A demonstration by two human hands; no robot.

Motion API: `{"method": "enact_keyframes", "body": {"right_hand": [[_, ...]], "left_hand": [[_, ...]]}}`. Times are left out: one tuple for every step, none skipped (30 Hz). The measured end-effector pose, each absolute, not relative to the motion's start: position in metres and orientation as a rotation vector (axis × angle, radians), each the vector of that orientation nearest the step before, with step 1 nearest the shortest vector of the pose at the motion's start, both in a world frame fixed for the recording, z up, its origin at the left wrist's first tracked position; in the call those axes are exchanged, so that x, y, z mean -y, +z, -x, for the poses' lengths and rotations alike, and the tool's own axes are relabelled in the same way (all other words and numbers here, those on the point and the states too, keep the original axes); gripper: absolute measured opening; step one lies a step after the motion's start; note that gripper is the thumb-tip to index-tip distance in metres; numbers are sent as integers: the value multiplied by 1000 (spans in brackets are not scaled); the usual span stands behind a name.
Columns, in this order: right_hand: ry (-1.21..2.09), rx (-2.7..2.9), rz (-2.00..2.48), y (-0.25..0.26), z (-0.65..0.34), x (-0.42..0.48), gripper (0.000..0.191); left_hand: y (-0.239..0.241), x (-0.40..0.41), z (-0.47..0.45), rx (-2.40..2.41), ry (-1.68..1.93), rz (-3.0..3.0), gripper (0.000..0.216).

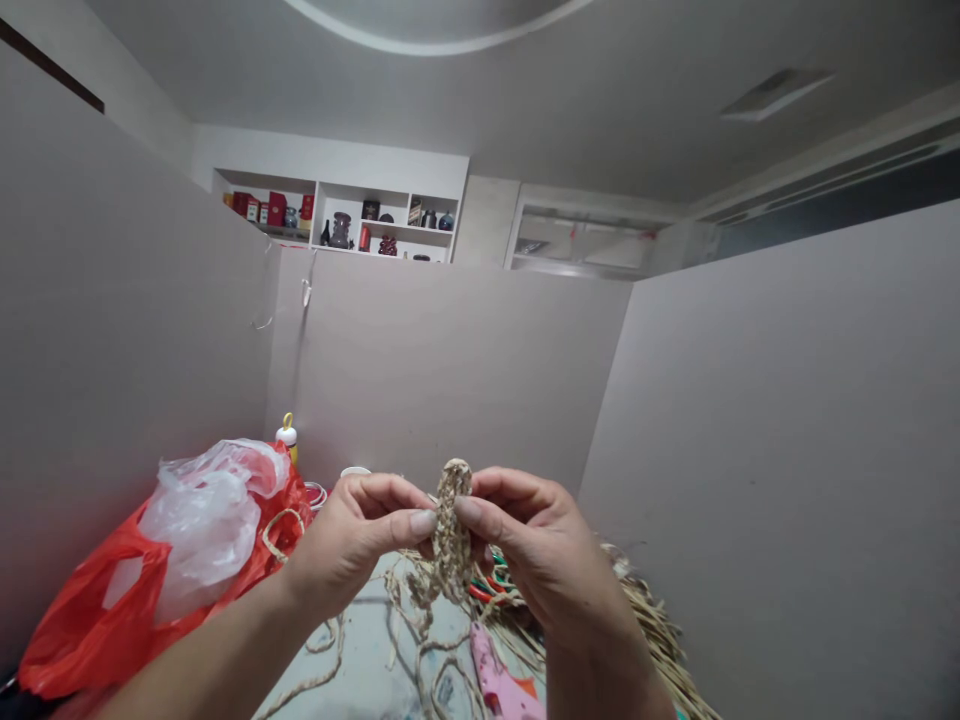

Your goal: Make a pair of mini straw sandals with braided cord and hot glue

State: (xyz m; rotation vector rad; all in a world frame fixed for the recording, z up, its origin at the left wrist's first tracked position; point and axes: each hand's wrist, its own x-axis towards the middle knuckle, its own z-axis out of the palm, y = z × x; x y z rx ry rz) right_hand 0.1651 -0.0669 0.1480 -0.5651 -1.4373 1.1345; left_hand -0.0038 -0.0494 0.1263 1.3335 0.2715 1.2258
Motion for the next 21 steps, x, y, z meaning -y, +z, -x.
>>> {"method": "enact_keyframes", "body": {"right_hand": [[1129, 1438, 572, 148, -166, 67, 15], [1120, 1442, 576, 148, -166, 67, 16], [1111, 1447, 578, 148, -167, 67, 16], [1102, 1451, 581, 148, -167, 67, 16], [1096, 1455, 584, 148, -168, 66, 16], [1095, 1460, 585, 148, -168, 66, 15], [1098, 1466, 584, 148, -168, 65, 15], [1103, 1475, 581, 147, -168, 64, 14], [1106, 1482, 578, 147, -168, 64, 14], [1109, 1491, 576, 147, -168, 63, 13], [1110, 1501, 576, 146, -167, 63, 13], [1111, 1510, 581, 146, -167, 63, 14], [1114, 1522, 593, 146, -167, 63, 14], [1117, 1537, 608, 146, -166, 64, 15], [1123, 1555, 625, 146, -166, 65, 15], [1128, 1574, 641, 146, -166, 66, 16], [1130, 1592, 656, 146, -166, 67, 16], [1129, 1612, 668, 146, -166, 68, 16], [1127, 1635, 676, 147, -166, 69, 16], [1123, 1658, 681, 147, -166, 70, 16], [1119, 1683, 683, 147, -165, 71, 16]], "left_hand": [[126, 50, 4, -267, 1226, -1333, 13], [126, 50, 4, -261, 1223, -1331, 13], [126, 50, 5, -251, 1215, -1326, 14], [126, 49, 5, -238, 1205, -1318, 16], [126, 48, 6, -227, 1199, -1308, 18], [126, 48, 7, -219, 1198, -1297, 19], [126, 47, 7, -215, 1201, -1288, 19], [126, 46, 8, -218, 1207, -1282, 18], [126, 45, 8, -227, 1216, -1277, 16], [126, 44, 8, -239, 1227, -1276, 15], [126, 44, 8, -251, 1237, -1276, 15], [126, 44, 7, -262, 1252, -1272, 15], [126, 44, 7, -267, 1278, -1260, 14], [126, 45, 7, -267, 1311, -1241, 14], [127, 45, 8, -263, 1344, -1216, 14], [127, 45, 8, -258, 1372, -1192, 15], [127, 45, 9, -255, 1389, -1175, 16], [127, 45, 9, -256, 1392, -1173, 16], [127, 45, 9, -261, 1383, -1182, 16], [127, 45, 10, -267, 1365, -1202, 14], [126, 44, 10, -273, 1346, -1225, 12]]}}
